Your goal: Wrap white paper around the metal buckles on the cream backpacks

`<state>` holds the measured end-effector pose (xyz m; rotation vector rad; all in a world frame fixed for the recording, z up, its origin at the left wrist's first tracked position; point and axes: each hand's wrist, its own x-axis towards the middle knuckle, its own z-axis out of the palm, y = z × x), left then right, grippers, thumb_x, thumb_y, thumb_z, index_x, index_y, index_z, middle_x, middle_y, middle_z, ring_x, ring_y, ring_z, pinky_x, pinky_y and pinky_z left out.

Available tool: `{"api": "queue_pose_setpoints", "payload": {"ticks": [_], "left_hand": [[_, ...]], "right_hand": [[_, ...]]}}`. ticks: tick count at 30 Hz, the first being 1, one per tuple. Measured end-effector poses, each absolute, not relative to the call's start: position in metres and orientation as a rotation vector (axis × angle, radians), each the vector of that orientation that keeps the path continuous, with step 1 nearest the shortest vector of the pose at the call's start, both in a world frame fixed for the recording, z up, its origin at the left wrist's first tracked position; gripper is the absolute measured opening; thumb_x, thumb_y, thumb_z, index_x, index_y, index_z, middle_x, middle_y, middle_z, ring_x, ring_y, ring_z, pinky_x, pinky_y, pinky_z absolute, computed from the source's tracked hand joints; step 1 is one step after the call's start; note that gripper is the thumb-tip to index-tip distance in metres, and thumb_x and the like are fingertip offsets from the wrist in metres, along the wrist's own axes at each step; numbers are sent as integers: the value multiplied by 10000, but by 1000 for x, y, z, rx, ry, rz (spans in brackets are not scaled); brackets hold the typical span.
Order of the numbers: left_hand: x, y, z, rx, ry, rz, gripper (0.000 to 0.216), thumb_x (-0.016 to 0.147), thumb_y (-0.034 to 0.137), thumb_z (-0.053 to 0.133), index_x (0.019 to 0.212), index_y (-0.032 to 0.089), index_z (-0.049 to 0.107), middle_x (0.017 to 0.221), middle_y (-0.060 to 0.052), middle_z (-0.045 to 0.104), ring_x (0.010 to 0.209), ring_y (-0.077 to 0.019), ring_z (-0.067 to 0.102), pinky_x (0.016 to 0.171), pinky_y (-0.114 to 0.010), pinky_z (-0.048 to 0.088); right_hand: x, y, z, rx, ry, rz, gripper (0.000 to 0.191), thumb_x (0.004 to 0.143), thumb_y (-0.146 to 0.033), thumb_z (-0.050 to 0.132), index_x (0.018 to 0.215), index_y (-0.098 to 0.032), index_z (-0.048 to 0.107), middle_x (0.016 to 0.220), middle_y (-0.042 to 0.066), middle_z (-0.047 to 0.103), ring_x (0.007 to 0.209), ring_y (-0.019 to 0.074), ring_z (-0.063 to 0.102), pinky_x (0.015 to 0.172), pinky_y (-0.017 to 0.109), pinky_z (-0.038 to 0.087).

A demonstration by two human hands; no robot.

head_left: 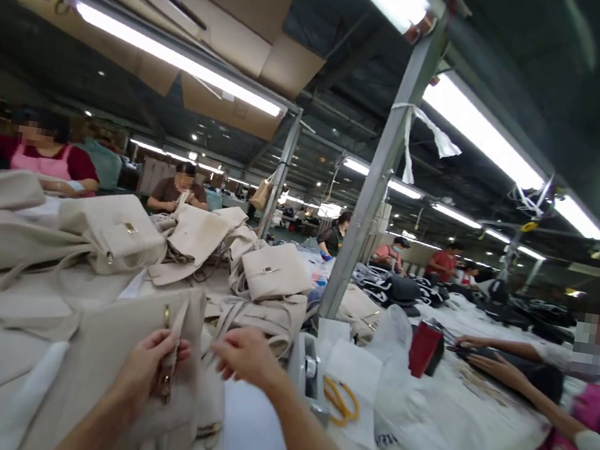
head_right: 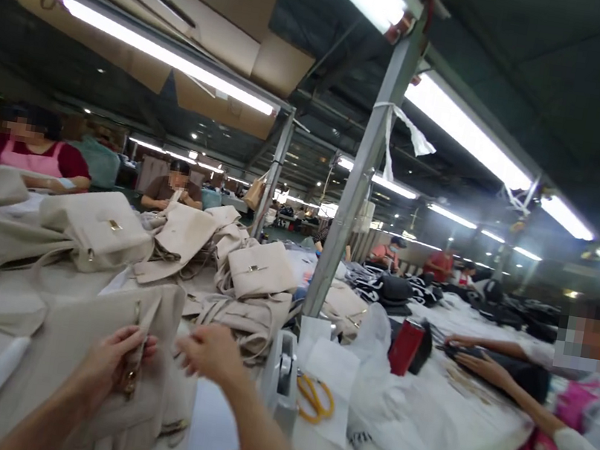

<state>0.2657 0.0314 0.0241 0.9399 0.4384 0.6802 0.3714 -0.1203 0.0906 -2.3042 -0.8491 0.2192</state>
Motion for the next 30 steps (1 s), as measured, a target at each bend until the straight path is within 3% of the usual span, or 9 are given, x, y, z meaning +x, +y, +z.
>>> {"api": "queue_pose_setpoints", "payload": {"ticks": [3, 7, 11, 14, 20, 22, 25, 28, 30], "left_hand": [[260, 35, 16, 889, 461, 657, 77, 810, 72, 604, 791, 145, 585, 705, -56, 723, 599, -139, 691, 564, -199, 565], [259, 37, 15, 854, 462, 629, 94, 800, 62, 610, 778, 148, 580, 694, -48, 723, 592, -138, 690, 555, -192, 568], [261, 37, 16, 846, 467, 626, 96, 761, 77, 651, 769, 150, 589, 688, -46, 723, 597, -144, 691, 563, -199, 576], [260, 37, 15, 842, 460, 621, 107, 741, 100, 677, 780, 154, 594, 702, -43, 727, 611, -148, 695, 556, -193, 570], [256, 36, 10, 830, 389, 623, 200, 694, 154, 748, 846, 157, 618, 766, -50, 734, 656, -150, 697, 582, -203, 558], [254, 34, 10, 808, 340, 599, 260, 665, 197, 784, 856, 165, 610, 729, -27, 716, 631, -141, 681, 579, -212, 548], [252, 34, 13, 774, 273, 604, 321, 634, 265, 816, 842, 165, 592, 661, 4, 674, 564, -116, 644, 567, -215, 531], [249, 38, 16, 739, 258, 618, 399, 600, 338, 841, 859, 162, 592, 653, 11, 661, 533, -105, 622, 526, -204, 502], [246, 40, 18, 750, 256, 637, 439, 579, 382, 850, 856, 147, 603, 650, 7, 656, 528, -95, 609, 506, -190, 482]], "right_hand": [[440, -204, 107, -2494, -483, -97, 317, 902, -366, 445, 888, -185, 705, 1095, 117, 715, 1114, 238, 612, 909, 325, 450], [499, -303, 88, -2710, 14, -197, 394, 908, -370, 435, 956, -60, 674, 1187, 313, 624, 1177, 381, 568, 923, 483, 421], [514, -336, 43, -2762, 159, -227, 373, 863, -455, 513, 867, -115, 665, 1135, 294, 653, 1092, 401, 618, 831, 476, 462], [516, -331, 31, -2742, 109, -341, 246, 865, -373, 502, 756, -189, 622, 1000, 209, 706, 978, 362, 659, 750, 435, 469], [517, -302, 82, -2530, -245, -672, 200, 855, -345, 431, 839, -206, 575, 932, 128, 680, 908, 279, 630, 778, 377, 459], [504, -283, 104, -2251, -445, -561, 231, 819, -401, 466, 867, -208, 584, 886, 93, 682, 851, 254, 634, 734, 346, 482], [469, -247, 123, -1722, -658, 31, 271, 691, -449, 658, 847, -233, 613, 754, 30, 679, 664, 211, 624, 590, 310, 479], [425, -204, 118, -1658, -740, 659, 272, 673, -415, 745, 825, -214, 641, 691, 22, 681, 558, 173, 605, 522, 274, 440], [400, -171, 101, -1629, -793, 841, 261, 693, -406, 742, 797, -188, 645, 685, 17, 677, 560, 147, 598, 534, 248, 429]]}}
